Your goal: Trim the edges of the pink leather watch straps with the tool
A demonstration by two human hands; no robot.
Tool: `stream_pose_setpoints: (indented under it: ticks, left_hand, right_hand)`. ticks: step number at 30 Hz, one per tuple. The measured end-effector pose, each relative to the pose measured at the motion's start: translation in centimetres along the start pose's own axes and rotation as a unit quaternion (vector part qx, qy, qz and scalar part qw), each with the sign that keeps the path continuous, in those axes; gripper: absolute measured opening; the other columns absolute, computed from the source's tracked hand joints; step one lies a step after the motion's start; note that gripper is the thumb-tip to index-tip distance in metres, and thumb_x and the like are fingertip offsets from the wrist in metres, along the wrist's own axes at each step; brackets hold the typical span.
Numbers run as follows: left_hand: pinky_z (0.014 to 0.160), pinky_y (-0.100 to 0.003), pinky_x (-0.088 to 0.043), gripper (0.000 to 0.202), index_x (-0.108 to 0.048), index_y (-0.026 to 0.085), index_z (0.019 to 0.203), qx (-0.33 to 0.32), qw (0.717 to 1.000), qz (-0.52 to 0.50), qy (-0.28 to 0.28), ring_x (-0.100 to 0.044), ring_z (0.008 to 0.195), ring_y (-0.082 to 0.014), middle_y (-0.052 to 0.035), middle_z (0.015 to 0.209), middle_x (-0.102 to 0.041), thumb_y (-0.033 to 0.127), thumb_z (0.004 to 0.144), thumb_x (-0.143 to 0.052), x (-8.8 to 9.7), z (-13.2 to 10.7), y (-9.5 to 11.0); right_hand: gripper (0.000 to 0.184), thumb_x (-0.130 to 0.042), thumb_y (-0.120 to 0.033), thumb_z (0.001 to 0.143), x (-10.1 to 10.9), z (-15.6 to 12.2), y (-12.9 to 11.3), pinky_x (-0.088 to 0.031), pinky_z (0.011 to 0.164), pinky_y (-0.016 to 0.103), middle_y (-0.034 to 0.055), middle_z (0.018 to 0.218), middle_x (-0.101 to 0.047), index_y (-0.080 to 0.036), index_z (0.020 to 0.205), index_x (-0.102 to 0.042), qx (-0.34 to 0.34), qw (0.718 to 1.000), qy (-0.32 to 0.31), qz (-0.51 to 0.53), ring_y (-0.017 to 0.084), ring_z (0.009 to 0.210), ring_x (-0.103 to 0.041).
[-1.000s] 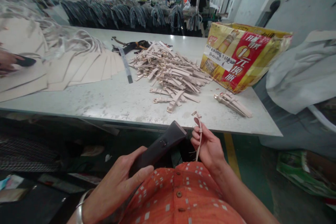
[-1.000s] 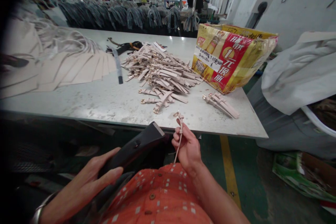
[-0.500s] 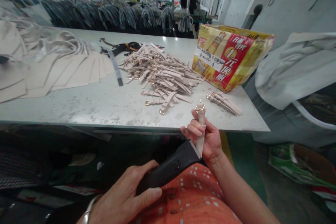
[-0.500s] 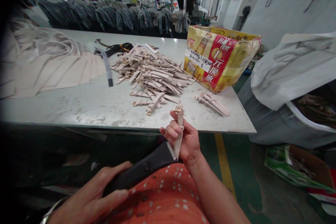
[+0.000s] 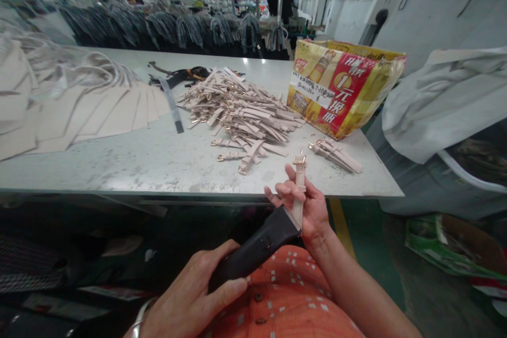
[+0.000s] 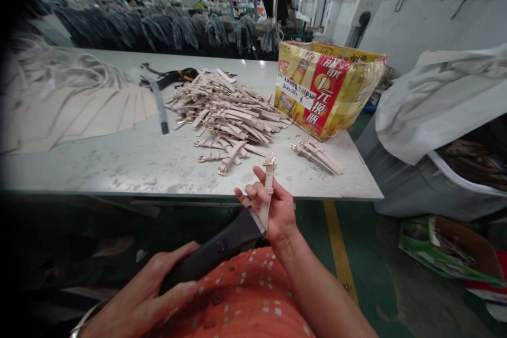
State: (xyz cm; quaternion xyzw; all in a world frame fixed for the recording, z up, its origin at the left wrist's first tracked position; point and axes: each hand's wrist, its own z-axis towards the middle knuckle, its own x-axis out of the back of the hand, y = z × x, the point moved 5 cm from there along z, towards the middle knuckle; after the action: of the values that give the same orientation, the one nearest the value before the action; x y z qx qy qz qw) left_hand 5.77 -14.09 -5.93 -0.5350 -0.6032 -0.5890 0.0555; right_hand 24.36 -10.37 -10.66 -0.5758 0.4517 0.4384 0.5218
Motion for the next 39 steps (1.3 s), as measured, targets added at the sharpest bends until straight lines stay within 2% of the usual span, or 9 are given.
stream_pose_setpoints:
  ticks: [7,14,21,24,29,34,39]
  left_hand:
    - [0.079,-0.028,-0.045,0.047,-0.058,0.023,0.108,0.025,1.0,-0.003,0.011,-0.058,0.089,-0.0203,-0.0007,0.096,-0.066,0.055,0.076,-0.048,-1.2,-0.4,-1.3]
    - [0.073,-0.026,-0.045,0.045,-0.061,0.022,0.1,-0.001,1.0,0.011,-0.025,-0.058,0.081,-0.0183,0.0008,0.087,-0.066,0.057,0.076,-0.044,-1.1,-0.1,-0.7]
    - [0.079,-0.028,-0.045,0.048,-0.058,0.024,0.109,0.02,0.999,0.002,-0.039,-0.057,0.087,-0.0193,0.0001,0.094,-0.065,0.055,0.074,-0.05,-2.2,-0.5,-1.7]
    - [0.08,-0.028,-0.045,0.048,-0.058,0.024,0.11,0.019,0.999,-0.004,-0.047,-0.057,0.088,-0.0196,0.0002,0.096,-0.065,0.055,0.074,-0.05,-2.3,-0.7,-2.0]
    - [0.079,-0.028,-0.045,0.049,-0.059,0.024,0.107,0.01,0.999,-0.007,-0.032,-0.057,0.09,-0.02,-0.0007,0.098,-0.065,0.059,0.074,-0.048,-1.6,-0.6,-2.1]
    - [0.076,-0.027,-0.045,0.049,-0.06,0.022,0.104,0.002,0.999,-0.008,-0.033,-0.057,0.086,-0.0192,-0.0001,0.092,-0.065,0.059,0.075,-0.047,-1.5,-0.2,-1.4]
    - [0.074,-0.026,-0.045,0.048,-0.061,0.021,0.099,-0.007,0.999,-0.005,-0.031,-0.057,0.082,-0.0187,0.0002,0.088,-0.065,0.059,0.074,-0.046,-1.3,0.0,-0.7]
  right_hand:
    - [0.023,-0.042,-0.024,0.087,0.6,0.0,0.0,-0.043,0.088,0.032,-0.0089,0.042,-0.033,-0.016,0.097,-0.061,0.009,0.999,-0.001,0.042,0.009,0.057,-0.048]
    - [0.021,-0.04,-0.021,0.086,0.0,-0.2,-0.1,-0.045,0.077,0.029,-0.0104,0.04,-0.029,-0.015,0.088,-0.06,-0.005,0.998,-0.018,0.067,0.007,0.048,-0.04]
    - [0.02,-0.037,-0.017,0.086,0.0,0.5,-2.1,-0.044,0.08,0.029,-0.0109,0.04,-0.03,-0.016,0.085,-0.057,0.05,0.994,-0.025,0.091,0.006,0.047,-0.041]
    - [0.02,-0.037,-0.015,0.086,0.1,0.5,-2.6,-0.044,0.08,0.029,-0.0108,0.041,-0.031,-0.016,0.085,-0.057,0.051,0.994,-0.027,0.091,0.006,0.047,-0.041]
    - [0.019,-0.038,-0.019,0.087,0.3,0.1,-1.6,-0.044,0.08,0.03,-0.0107,0.041,-0.031,-0.016,0.086,-0.057,0.012,0.997,-0.023,0.077,0.006,0.048,-0.041]
    - [0.025,-0.036,-0.027,0.091,0.1,0.0,-0.3,-0.045,0.08,0.033,-0.0102,0.04,-0.03,-0.017,0.082,-0.057,-0.023,0.998,-0.02,0.05,0.007,0.049,-0.039]
    - [0.034,-0.036,-0.038,0.093,-0.3,0.0,0.1,-0.045,0.083,0.034,-0.0101,0.039,-0.025,-0.019,0.069,-0.051,-0.024,1.0,-0.011,0.012,0.008,0.047,-0.036]
